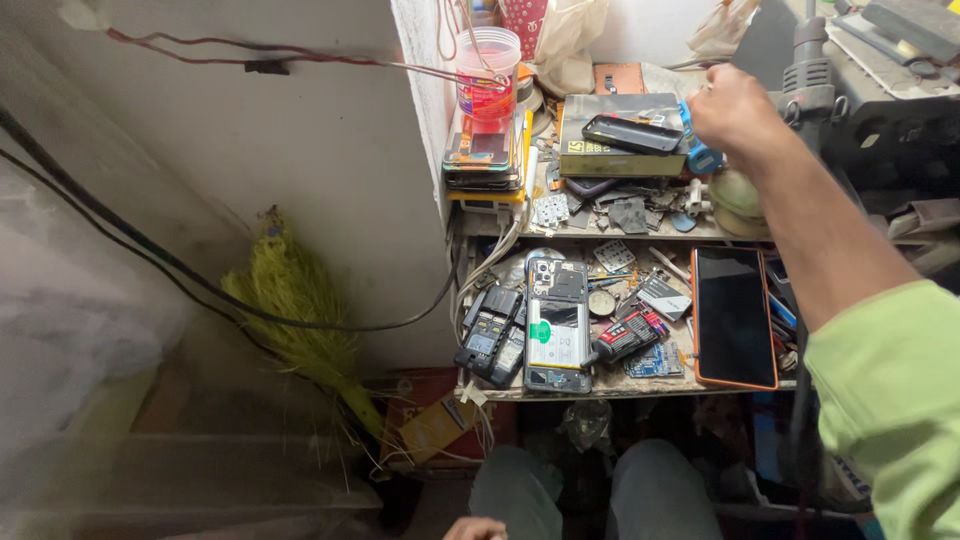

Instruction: The person disassembles a mobile phone on a workbench and uses a thin metal pry tool to manipulate internal components.

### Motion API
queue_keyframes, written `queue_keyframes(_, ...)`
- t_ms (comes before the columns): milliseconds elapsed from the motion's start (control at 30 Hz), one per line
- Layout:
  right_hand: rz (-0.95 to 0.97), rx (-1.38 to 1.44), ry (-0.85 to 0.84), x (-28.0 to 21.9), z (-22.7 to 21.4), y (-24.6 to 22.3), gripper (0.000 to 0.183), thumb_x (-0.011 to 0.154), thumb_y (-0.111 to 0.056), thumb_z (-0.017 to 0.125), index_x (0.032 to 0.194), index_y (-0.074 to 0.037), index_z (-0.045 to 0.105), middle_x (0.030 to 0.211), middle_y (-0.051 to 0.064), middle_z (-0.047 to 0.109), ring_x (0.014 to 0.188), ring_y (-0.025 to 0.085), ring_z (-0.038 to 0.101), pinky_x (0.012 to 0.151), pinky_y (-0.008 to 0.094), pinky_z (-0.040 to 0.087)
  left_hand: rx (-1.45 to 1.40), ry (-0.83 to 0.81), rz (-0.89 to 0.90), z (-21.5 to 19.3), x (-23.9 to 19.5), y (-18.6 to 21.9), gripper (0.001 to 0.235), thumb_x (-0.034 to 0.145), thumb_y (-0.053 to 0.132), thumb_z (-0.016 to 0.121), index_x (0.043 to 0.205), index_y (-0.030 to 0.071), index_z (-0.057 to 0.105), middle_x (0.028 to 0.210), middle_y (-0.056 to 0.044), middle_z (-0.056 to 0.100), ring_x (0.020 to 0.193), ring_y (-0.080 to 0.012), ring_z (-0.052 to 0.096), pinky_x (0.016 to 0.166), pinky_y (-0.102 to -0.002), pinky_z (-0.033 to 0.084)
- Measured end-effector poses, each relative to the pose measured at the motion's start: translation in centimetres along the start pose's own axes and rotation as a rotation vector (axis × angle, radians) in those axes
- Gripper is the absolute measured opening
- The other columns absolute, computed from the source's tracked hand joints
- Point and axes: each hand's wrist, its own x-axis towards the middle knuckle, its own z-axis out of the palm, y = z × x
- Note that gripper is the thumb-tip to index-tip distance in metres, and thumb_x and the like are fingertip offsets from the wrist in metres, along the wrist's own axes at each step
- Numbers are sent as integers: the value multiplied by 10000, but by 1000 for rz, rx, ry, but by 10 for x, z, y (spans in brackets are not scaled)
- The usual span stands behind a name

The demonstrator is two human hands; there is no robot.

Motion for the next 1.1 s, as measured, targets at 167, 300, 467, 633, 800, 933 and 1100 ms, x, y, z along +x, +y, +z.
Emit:
queue_keyframes(167,-220,152,-82,-137,-56,-44,441,1046,-220,583,1416,19,560,1275,237,660,1140,276,655,950,398,520,-61,-17,242,-35,31,113,104,826,145,751,783,58,713,755,-86,750,645,-182,755,563,-308,625)
queue_keyframes(300,-363,76,-217,-239,-55,-40,376,895,-123,654,1264,-53,650,1233,149,711,1096,258,711,949,366,569,4,32,409,-51,46,213,100,859,118,730,928,52,702,889,-94,752,779,-208,787,639,-320,617)
queue_keyframes(467,-682,-61,-325,-269,-20,-25,559,738,-43,712,1285,-32,598,1339,195,597,1210,380,587,1015,438,467,-24,-28,485,-54,48,266,107,885,124,732,963,58,703,929,-82,748,804,-205,784,664,-312,614)
queue_keyframes(633,-820,-97,-326,-263,-2,-13,487,769,-126,752,1231,-59,613,1260,117,633,1205,318,600,1012,459,415,-27,-130,517,-48,37,261,110,877,114,746,959,48,716,926,-99,754,816,-228,785,671,-330,615)
queue_keyframes(800,-788,-99,-268,-263,3,-6,349,863,-110,703,1203,-99,629,1208,46,660,1198,232,615,1107,445,427,-5,-135,543,-45,36,258,106,888,108,736,963,38,710,910,-104,750,795,-232,785,652,-328,616)
queue_keyframes(933,-859,-151,-283,-264,2,-10,517,718,-69,712,1223,-23,609,1266,148,630,1202,327,571,1037,451,427,19,-172,522,-41,40,263,105,891,107,731,962,35,701,889,-108,738,756,-228,774,628,-328,613)
queue_keyframes(1100,-780,-168,-314,-261,2,-11,510,705,-102,773,1186,-71,607,1164,117,654,1147,319,600,1019,466,447,44,-226,480,-38,40,260,90,905,119,722,949,42,706,887,-99,746,751,-208,774,605,-323,615)
